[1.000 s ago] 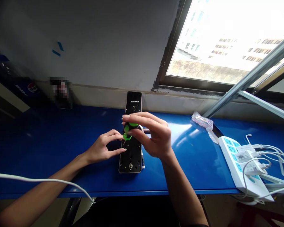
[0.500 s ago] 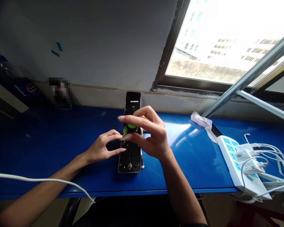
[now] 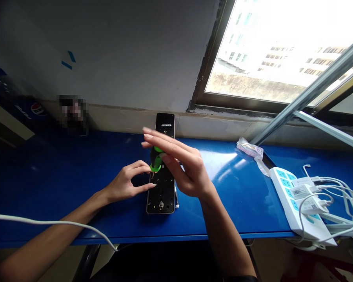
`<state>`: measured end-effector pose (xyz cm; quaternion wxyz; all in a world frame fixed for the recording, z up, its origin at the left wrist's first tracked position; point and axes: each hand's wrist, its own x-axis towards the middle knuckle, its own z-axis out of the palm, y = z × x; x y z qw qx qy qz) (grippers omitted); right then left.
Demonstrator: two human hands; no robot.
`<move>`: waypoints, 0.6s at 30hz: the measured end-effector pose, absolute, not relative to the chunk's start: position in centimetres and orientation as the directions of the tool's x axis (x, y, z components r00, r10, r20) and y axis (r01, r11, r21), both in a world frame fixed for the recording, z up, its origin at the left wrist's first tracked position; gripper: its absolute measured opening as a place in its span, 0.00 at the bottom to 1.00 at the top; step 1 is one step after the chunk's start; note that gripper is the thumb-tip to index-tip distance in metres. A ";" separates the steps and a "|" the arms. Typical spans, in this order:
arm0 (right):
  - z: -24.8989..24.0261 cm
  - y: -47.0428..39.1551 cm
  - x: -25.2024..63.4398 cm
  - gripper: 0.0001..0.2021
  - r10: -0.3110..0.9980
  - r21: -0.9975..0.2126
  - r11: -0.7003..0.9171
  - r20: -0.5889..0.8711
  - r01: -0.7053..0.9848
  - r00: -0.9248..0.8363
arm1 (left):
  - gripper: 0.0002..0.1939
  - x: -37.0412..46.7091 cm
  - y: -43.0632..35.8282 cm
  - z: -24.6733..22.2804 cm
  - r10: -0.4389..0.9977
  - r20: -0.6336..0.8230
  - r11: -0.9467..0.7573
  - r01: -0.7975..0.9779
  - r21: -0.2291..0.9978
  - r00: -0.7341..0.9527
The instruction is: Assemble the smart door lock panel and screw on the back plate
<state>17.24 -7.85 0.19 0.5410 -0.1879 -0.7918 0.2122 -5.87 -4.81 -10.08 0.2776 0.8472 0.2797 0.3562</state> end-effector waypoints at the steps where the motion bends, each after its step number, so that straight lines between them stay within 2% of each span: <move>1: 0.2 -7.8 17.2 0.24 0.515 -0.525 0.849 0.791 0.065 -0.330 | 0.16 -5.9 -4.8 -10.1 0.670 0.449 -0.690 0.274 0.670 0.591; 6: 0.1 -7.5 17.5 0.22 0.436 -0.403 0.896 0.876 0.185 -0.206 | 0.17 -5.9 -4.8 -10.2 0.674 0.446 -0.686 0.276 0.673 0.589; 8: 0.2 -7.6 17.4 0.19 0.463 -0.433 0.886 0.849 0.166 -0.255 | 0.17 -5.9 -4.7 -10.3 0.677 0.445 -0.685 0.278 0.674 0.587; 12: 0.2 -7.8 17.2 0.25 0.487 -0.500 0.864 0.802 0.058 -0.347 | 0.16 -5.9 -4.7 -10.4 0.677 0.443 -0.684 0.278 0.674 0.588; 16: 0.1 -7.9 17.1 0.24 0.453 -0.424 0.891 0.852 0.164 -0.262 | 0.17 -5.9 -4.8 -10.3 0.677 0.443 -0.684 0.280 0.674 0.588; 18: 0.2 -8.0 17.1 0.21 0.481 -0.440 0.876 0.833 0.198 -0.275 | 0.17 -5.9 -4.8 -10.3 0.677 0.445 -0.684 0.278 0.674 0.586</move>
